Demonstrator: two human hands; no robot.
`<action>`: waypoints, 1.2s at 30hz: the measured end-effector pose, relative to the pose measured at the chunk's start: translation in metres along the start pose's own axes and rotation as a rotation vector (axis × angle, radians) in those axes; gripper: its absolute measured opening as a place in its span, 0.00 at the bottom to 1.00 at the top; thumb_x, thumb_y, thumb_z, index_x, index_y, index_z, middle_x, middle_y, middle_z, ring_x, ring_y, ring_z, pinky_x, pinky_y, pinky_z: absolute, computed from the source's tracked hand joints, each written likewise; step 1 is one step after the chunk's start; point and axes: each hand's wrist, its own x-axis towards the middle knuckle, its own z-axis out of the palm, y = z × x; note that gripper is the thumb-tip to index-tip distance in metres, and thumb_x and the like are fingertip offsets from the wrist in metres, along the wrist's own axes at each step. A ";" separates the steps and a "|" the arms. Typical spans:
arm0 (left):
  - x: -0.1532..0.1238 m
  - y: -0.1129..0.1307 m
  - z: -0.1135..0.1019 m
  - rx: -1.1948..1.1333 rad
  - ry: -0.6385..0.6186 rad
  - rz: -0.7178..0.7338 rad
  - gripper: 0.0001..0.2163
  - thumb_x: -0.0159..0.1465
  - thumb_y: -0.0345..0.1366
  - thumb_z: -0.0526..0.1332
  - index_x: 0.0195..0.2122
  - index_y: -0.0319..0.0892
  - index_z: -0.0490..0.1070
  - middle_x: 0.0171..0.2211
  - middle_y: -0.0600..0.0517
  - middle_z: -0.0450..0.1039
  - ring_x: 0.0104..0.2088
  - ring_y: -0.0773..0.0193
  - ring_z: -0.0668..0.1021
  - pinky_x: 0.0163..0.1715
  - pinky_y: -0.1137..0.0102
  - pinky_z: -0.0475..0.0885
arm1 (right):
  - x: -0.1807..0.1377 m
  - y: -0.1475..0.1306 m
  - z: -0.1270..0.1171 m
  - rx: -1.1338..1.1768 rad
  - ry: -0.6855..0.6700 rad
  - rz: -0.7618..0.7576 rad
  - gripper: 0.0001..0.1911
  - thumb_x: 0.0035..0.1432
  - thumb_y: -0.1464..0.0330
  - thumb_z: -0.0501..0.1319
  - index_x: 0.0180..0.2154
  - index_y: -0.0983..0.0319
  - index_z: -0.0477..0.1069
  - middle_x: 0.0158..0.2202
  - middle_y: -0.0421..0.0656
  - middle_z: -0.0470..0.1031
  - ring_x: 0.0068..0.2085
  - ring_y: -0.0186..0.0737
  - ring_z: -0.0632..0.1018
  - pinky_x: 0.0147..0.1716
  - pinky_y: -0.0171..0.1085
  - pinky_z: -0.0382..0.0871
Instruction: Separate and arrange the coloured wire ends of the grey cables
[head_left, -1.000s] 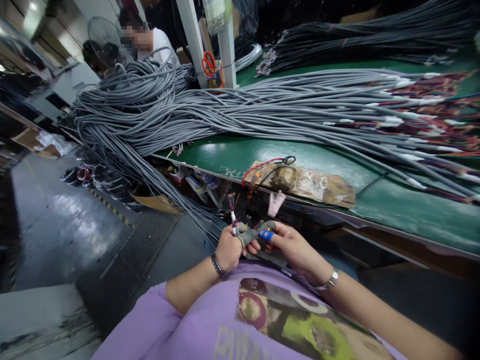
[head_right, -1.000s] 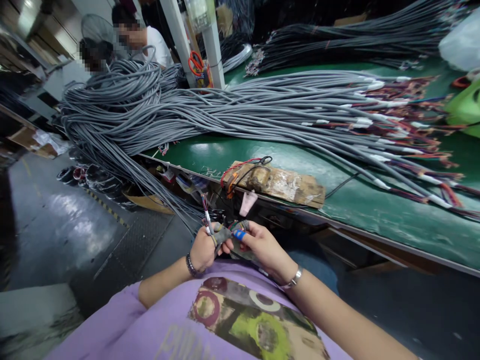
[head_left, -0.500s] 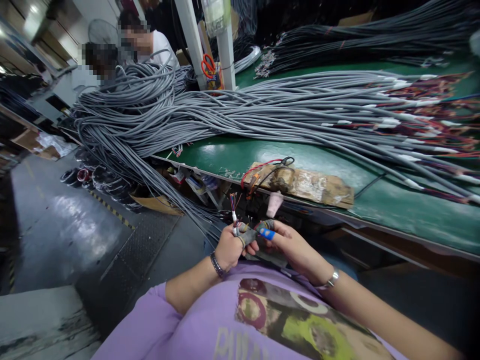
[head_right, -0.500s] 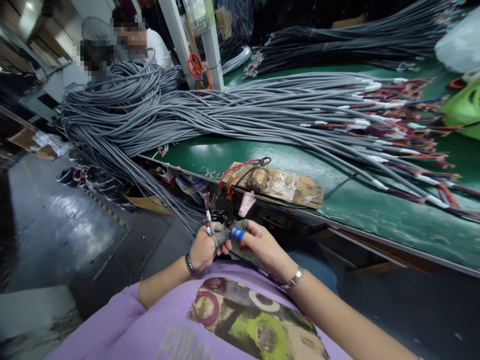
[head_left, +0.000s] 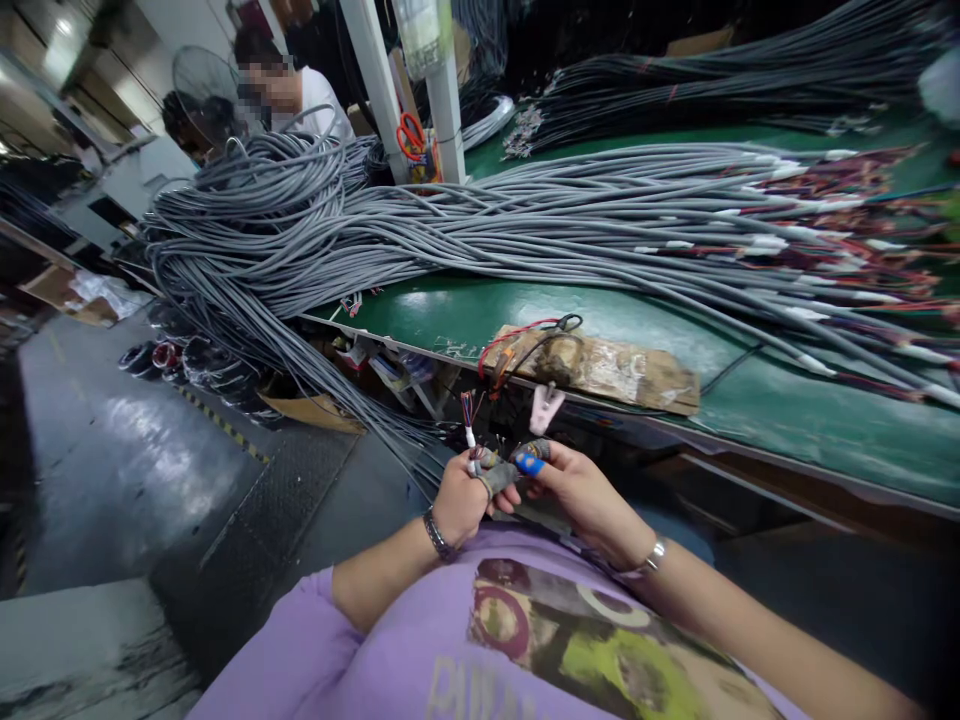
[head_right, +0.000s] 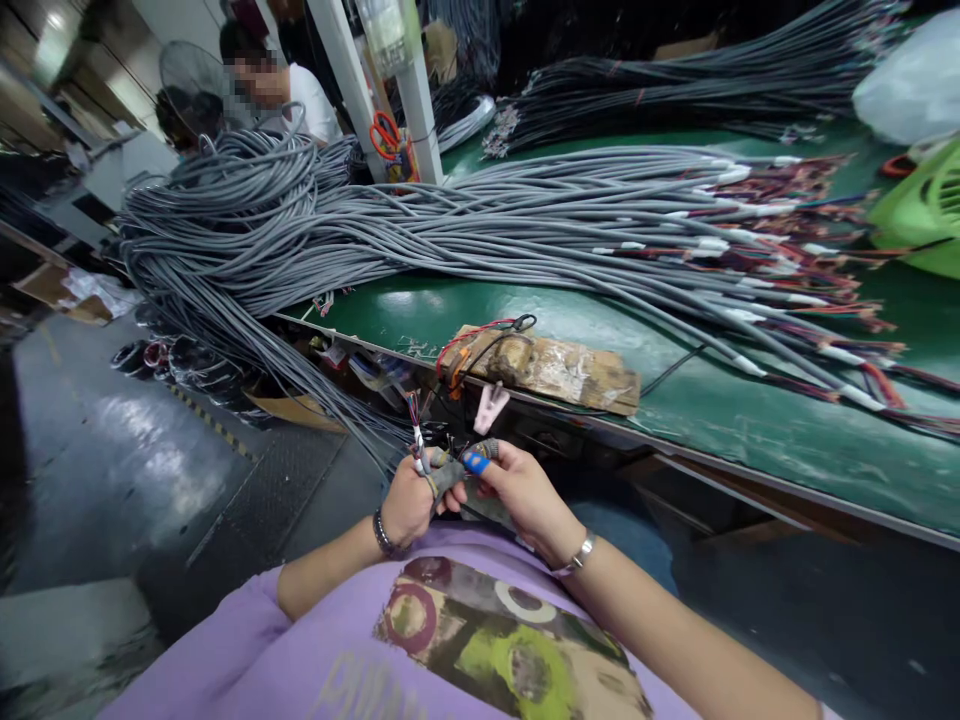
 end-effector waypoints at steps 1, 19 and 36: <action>0.000 0.000 0.000 -0.010 0.004 0.002 0.18 0.51 0.48 0.67 0.20 0.38 0.67 0.16 0.53 0.70 0.13 0.72 0.69 0.12 0.78 0.56 | 0.000 0.000 0.000 0.000 0.022 -0.003 0.23 0.38 0.52 0.72 0.26 0.63 0.71 0.21 0.37 0.68 0.22 0.30 0.64 0.23 0.34 0.57; 0.002 -0.001 -0.006 -0.091 0.081 0.034 0.18 0.51 0.47 0.67 0.19 0.38 0.67 0.14 0.54 0.68 0.12 0.74 0.66 0.11 0.78 0.54 | -0.004 -0.002 -0.008 0.058 -0.078 0.041 0.15 0.42 0.58 0.71 0.28 0.62 0.74 0.21 0.37 0.68 0.24 0.32 0.66 0.26 0.35 0.61; 0.018 0.042 -0.006 0.137 -0.394 -0.056 0.21 0.47 0.51 0.70 0.19 0.37 0.67 0.13 0.54 0.67 0.11 0.75 0.65 0.11 0.77 0.57 | 0.019 -0.035 -0.020 0.302 -0.197 -0.011 0.18 0.48 0.54 0.69 0.31 0.62 0.74 0.25 0.39 0.70 0.25 0.31 0.67 0.26 0.33 0.66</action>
